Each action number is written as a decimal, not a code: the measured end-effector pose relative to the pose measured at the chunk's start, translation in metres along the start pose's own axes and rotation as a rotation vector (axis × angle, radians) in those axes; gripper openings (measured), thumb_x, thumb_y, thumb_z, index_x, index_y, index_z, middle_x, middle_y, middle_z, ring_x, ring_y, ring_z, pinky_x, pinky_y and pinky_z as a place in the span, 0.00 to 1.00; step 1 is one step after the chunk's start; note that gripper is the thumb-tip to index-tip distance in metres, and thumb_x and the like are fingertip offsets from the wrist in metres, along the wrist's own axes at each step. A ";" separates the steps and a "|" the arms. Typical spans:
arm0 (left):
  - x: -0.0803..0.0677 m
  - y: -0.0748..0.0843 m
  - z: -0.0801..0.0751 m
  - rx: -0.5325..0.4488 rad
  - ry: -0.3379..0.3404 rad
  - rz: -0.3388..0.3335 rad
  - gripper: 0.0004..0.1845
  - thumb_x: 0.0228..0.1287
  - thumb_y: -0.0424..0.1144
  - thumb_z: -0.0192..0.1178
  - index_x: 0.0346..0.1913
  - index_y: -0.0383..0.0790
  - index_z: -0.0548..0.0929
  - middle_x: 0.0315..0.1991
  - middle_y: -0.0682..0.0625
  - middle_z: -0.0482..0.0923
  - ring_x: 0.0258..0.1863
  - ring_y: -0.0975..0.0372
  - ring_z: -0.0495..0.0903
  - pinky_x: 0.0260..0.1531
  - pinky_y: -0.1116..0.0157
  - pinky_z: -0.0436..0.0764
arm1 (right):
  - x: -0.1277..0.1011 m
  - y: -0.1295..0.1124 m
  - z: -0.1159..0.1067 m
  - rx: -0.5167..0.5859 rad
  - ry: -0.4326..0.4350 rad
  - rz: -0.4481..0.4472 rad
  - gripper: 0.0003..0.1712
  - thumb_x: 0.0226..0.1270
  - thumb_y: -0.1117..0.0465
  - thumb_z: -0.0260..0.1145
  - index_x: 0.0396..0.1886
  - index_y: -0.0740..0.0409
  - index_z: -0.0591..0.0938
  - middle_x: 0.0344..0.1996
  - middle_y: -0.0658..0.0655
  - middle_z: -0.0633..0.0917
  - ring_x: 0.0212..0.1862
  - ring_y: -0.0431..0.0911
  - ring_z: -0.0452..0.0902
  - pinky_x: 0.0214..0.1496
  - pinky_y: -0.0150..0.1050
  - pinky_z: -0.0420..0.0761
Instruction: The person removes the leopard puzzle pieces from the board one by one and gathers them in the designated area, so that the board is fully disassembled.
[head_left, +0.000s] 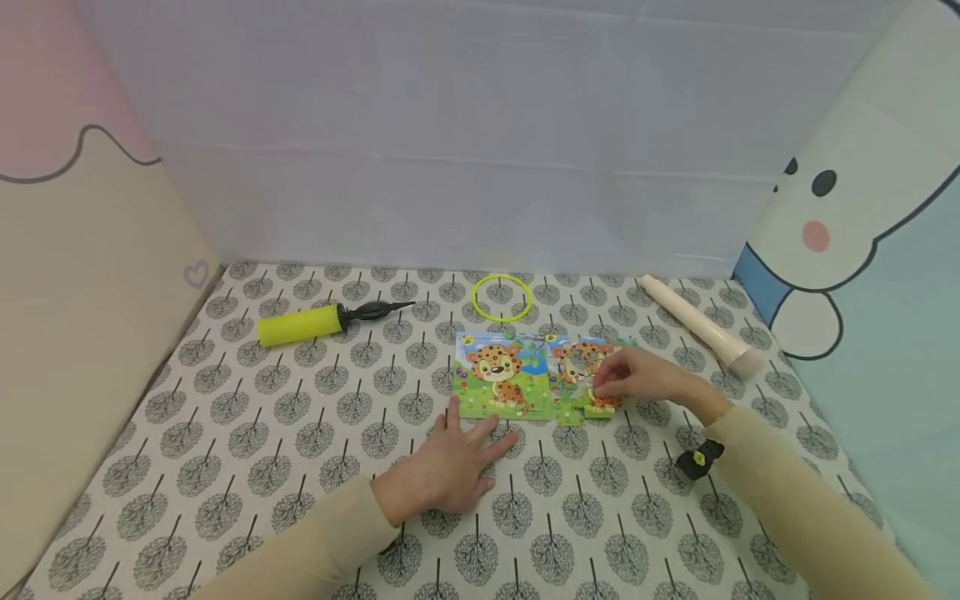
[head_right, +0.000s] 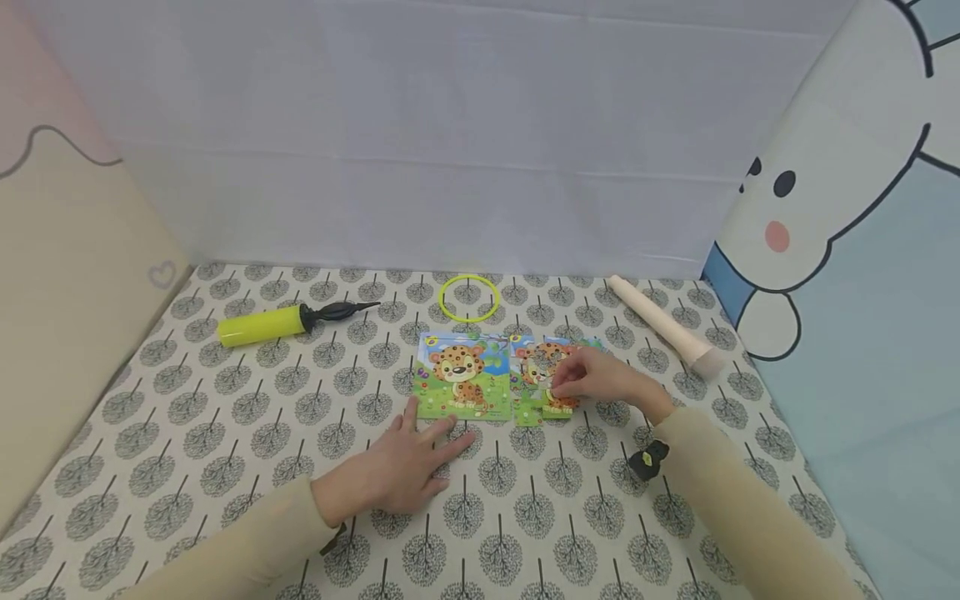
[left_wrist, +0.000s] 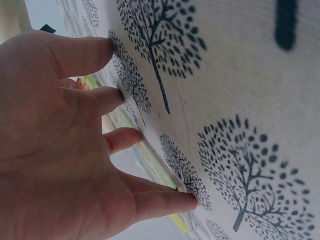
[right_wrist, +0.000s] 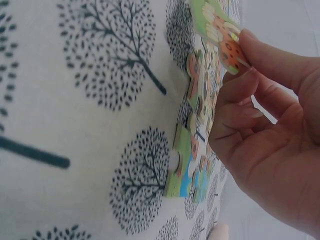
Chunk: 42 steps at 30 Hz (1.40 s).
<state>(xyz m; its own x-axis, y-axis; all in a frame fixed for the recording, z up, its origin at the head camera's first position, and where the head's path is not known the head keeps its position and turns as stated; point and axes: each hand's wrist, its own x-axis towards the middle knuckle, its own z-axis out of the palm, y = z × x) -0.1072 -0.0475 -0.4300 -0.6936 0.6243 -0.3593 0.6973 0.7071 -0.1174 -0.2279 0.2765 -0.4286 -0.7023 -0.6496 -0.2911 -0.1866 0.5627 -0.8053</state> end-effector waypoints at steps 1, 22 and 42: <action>0.000 0.000 0.000 -0.002 -0.001 -0.002 0.35 0.70 0.62 0.42 0.76 0.61 0.48 0.74 0.50 0.49 0.64 0.28 0.49 0.58 0.43 0.68 | -0.002 0.001 -0.001 0.004 -0.010 -0.001 0.06 0.66 0.64 0.65 0.37 0.63 0.84 0.26 0.56 0.84 0.26 0.52 0.78 0.26 0.43 0.77; 0.001 0.000 0.000 -0.004 -0.012 -0.008 0.35 0.70 0.62 0.41 0.76 0.62 0.46 0.75 0.50 0.47 0.63 0.26 0.48 0.58 0.40 0.65 | -0.006 0.006 0.003 -0.100 -0.011 -0.042 0.03 0.64 0.68 0.65 0.35 0.63 0.85 0.23 0.55 0.84 0.24 0.52 0.79 0.25 0.41 0.80; 0.000 0.001 -0.004 -0.028 -0.032 -0.013 0.36 0.70 0.62 0.42 0.76 0.62 0.46 0.75 0.50 0.47 0.64 0.26 0.47 0.59 0.40 0.64 | -0.007 0.000 0.001 -0.183 0.060 -0.026 0.07 0.66 0.61 0.65 0.39 0.60 0.84 0.29 0.51 0.83 0.28 0.46 0.78 0.30 0.40 0.77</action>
<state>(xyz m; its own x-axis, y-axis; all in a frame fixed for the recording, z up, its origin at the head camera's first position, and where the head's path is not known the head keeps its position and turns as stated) -0.1075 -0.0456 -0.4265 -0.6962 0.6043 -0.3874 0.6825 0.7244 -0.0967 -0.2224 0.2800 -0.4271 -0.7344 -0.6366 -0.2354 -0.3232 0.6329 -0.7035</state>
